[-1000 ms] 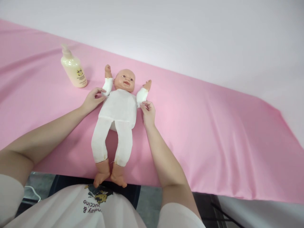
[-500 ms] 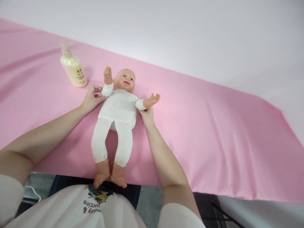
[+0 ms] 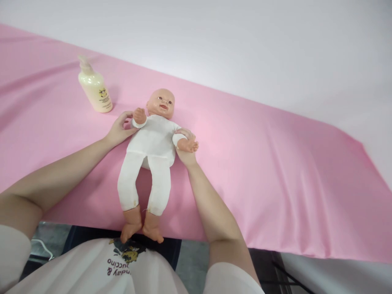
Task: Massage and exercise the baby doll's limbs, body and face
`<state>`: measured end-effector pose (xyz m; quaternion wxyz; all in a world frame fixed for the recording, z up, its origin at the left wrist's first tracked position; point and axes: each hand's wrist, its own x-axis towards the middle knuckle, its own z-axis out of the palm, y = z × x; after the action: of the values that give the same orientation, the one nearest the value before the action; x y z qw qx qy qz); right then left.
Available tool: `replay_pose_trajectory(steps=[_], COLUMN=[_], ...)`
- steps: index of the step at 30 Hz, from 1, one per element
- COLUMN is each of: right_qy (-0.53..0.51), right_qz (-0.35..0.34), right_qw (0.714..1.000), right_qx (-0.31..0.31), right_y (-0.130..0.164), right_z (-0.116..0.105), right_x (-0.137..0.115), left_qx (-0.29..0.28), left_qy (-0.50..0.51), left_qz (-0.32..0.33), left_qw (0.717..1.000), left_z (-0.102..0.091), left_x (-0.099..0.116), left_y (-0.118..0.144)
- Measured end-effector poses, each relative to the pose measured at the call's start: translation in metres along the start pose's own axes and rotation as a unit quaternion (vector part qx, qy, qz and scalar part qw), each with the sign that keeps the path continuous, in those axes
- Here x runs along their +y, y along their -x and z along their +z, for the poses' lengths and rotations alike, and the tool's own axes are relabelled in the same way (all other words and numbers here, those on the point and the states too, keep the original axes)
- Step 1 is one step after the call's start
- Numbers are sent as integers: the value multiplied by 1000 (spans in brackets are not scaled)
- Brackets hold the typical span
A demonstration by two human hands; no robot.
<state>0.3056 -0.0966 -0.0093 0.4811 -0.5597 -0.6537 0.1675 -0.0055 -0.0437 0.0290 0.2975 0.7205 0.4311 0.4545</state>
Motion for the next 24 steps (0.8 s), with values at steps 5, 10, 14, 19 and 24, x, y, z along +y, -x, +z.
replay_pose_trajectory(steps=[5,10,14,19,24], right_qy=[-9,9,-34,-50,-86], right_qz=[-6,25,21,24,-5], right_qw=[1000,998,998,997,996], right_qx=[-2,53,53,46,25], right_y=[5,6,4,1,6], right_z=[-6,-5,-1,0,2], right_x=[-18,-26,-23,-25,-32], left_qx=[3,-9,-15,-16,-28], left_qy=[-15,26,42,42,31], left_qz=[43,70,97,105,122], left_qw=[999,997,994,993,992], left_z=[2,4,4,2,0], left_x=[-10,-14,-7,-1,0], left_y=[0,0,1,2,3])
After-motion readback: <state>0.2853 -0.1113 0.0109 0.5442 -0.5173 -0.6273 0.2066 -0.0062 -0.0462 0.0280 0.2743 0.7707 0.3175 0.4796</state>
